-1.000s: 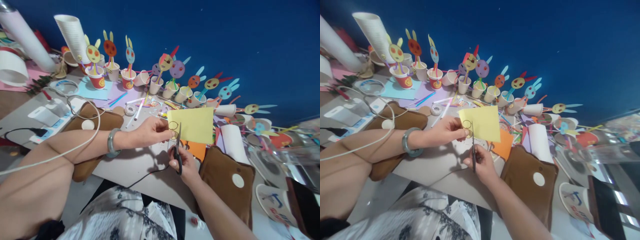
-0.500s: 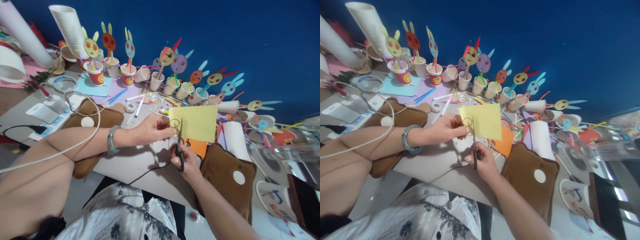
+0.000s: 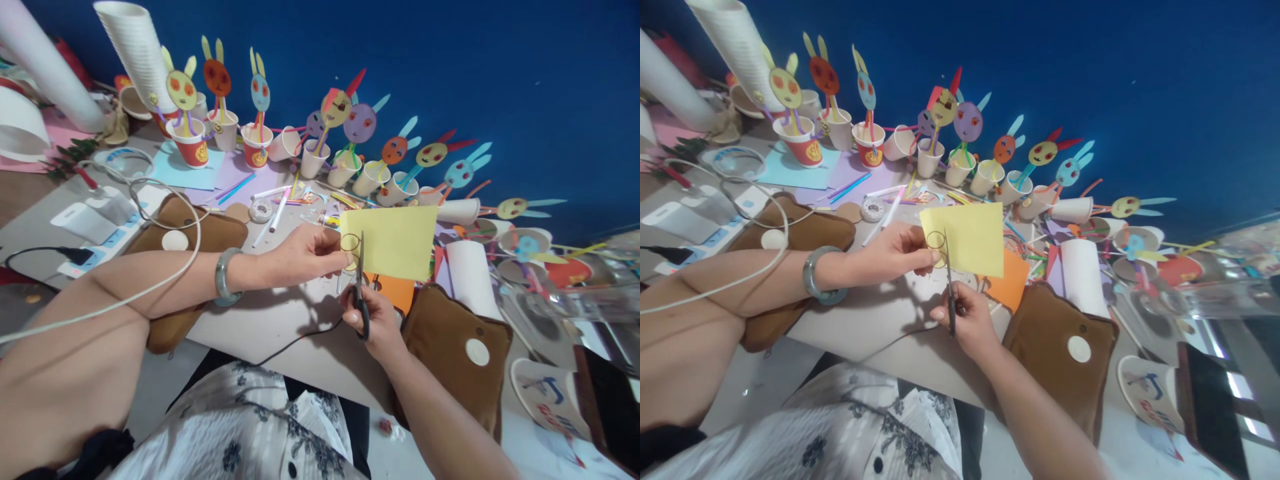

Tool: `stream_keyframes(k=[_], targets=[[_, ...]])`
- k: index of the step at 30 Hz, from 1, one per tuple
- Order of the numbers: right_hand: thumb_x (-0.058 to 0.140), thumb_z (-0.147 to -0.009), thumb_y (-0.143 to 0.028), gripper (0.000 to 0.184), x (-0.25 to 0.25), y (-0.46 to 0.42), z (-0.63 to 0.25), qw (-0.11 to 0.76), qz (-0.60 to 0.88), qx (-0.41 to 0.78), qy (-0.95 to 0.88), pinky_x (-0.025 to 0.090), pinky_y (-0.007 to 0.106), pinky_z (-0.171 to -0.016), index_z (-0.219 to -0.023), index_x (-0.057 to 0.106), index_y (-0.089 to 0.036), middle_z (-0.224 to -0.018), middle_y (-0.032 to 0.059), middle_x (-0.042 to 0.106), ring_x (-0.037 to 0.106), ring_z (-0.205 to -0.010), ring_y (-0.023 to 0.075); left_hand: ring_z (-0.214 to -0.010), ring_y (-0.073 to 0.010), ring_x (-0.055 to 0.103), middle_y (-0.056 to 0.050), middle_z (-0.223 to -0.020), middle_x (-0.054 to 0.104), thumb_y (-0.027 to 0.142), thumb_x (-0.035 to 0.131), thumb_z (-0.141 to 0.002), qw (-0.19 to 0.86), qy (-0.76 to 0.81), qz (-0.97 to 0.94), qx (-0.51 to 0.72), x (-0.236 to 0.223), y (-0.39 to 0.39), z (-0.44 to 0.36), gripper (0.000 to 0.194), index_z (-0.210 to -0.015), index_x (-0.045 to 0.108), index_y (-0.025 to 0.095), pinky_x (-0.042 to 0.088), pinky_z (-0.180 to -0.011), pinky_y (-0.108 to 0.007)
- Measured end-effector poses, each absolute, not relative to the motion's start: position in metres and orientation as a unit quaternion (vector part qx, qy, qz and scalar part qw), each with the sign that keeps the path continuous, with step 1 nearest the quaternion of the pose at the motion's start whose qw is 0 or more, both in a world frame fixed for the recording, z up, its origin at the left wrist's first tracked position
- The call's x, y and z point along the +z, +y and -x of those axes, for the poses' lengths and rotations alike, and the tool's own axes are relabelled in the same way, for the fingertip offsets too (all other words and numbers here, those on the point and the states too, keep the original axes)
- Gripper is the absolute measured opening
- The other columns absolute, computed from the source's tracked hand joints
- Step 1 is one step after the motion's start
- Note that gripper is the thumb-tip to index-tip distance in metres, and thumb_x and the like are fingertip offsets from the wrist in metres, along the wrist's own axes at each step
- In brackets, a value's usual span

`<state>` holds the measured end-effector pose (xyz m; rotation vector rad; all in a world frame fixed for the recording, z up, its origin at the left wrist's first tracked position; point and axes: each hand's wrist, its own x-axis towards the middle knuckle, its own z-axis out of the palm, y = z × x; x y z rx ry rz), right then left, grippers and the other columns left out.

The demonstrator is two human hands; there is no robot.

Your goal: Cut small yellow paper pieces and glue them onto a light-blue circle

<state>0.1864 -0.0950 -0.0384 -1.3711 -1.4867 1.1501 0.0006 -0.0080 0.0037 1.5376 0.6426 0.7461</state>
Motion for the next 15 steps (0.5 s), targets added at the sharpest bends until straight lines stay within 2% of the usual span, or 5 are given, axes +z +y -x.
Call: stream_keyframes(k=[10,15], targets=[[0.074,-0.058,-0.078,0.064,-0.0388,-0.0952,-0.1856,0.396,0.551,0.449,-0.582,0.031,0.026,-0.047,-0.055,0.047,-0.021,-0.051,-0.0029,0.048,0.038,-0.049,0.0109,-0.055,-0.0055,0.05,0.003,-0.058,0.052,0.027,0.062,-0.081,0.619,0.253,-0.657,0.348,-0.002,-0.0055,-0.0012,0.019,-0.068,0.055,0.014,0.04,-0.05,-0.017],[0.074,-0.06,-0.078,0.062,-0.0393,-0.0948,-0.186,0.389,0.553,0.441,-0.591,0.031,0.026,-0.048,-0.055,0.049,-0.021,-0.052,-0.0023,0.048,0.038,-0.05,0.0114,-0.055,-0.0047,0.05,0.002,-0.062,0.055,0.026,0.059,-0.082,0.64,0.219,-0.644,0.357,-0.0009,-0.0051,-0.0016,0.016,-0.072,0.056,0.014,0.044,-0.053,-0.017]])
